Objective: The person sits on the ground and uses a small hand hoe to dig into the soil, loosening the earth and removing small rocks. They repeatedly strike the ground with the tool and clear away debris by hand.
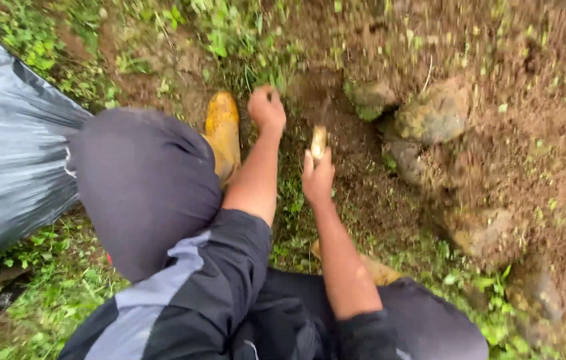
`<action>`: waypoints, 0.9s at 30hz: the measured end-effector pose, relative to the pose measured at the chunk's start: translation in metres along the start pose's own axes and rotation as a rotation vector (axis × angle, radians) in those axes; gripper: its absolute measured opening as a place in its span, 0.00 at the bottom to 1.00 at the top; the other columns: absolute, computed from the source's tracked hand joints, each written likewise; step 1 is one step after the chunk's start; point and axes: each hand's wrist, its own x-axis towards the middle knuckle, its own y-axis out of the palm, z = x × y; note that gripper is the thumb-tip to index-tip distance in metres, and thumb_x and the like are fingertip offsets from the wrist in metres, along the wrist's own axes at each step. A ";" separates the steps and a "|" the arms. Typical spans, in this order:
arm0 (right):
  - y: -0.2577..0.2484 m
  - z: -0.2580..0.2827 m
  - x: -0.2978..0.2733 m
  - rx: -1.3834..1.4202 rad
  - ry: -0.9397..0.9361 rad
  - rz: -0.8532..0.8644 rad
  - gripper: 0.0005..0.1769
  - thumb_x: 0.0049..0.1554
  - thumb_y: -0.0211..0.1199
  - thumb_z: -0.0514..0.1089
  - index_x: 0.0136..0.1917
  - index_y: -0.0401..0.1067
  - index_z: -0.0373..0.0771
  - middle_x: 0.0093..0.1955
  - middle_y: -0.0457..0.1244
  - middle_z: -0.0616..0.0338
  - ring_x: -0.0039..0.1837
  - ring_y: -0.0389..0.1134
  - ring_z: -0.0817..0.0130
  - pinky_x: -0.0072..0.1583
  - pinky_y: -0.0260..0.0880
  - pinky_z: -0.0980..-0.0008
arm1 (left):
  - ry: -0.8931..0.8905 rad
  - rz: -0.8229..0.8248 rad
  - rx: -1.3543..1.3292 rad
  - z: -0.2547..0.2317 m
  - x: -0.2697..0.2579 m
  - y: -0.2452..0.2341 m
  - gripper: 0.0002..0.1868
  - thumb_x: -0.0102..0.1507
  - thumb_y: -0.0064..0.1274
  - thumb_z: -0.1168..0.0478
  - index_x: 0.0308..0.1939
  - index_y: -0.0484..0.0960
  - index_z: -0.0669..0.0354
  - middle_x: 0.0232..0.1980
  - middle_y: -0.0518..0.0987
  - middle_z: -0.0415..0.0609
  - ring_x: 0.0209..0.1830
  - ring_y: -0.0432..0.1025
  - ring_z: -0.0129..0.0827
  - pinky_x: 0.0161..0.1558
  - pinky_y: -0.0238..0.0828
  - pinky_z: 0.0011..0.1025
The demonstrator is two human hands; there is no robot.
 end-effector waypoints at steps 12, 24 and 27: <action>-0.001 0.030 0.019 -0.101 -0.208 -0.109 0.14 0.67 0.57 0.49 0.52 0.62 0.35 0.31 0.65 0.44 0.30 0.67 0.57 0.34 0.63 0.62 | -0.068 -0.027 0.012 0.020 -0.009 0.003 0.05 0.69 0.52 0.60 0.44 0.81 0.54 0.45 0.77 0.47 0.55 0.75 0.47 0.58 0.75 0.46; 0.000 0.007 0.001 0.058 -0.148 -0.193 0.13 0.65 0.61 0.49 0.48 0.63 0.38 0.31 0.63 0.54 0.31 0.64 0.67 0.33 0.59 0.69 | -0.149 -0.075 0.122 0.053 -0.016 0.009 0.05 0.67 0.52 0.57 0.37 0.77 0.50 0.41 0.75 0.48 0.49 0.76 0.49 0.51 0.77 0.49; 0.003 -0.001 0.017 0.145 -0.263 -0.338 0.12 0.64 0.61 0.48 0.48 0.64 0.40 0.29 0.62 0.56 0.27 0.62 0.71 0.29 0.60 0.77 | -0.156 -0.074 0.128 0.065 -0.012 0.014 0.02 0.68 0.52 0.60 0.39 0.77 0.49 0.41 0.77 0.42 0.47 0.77 0.40 0.51 0.78 0.43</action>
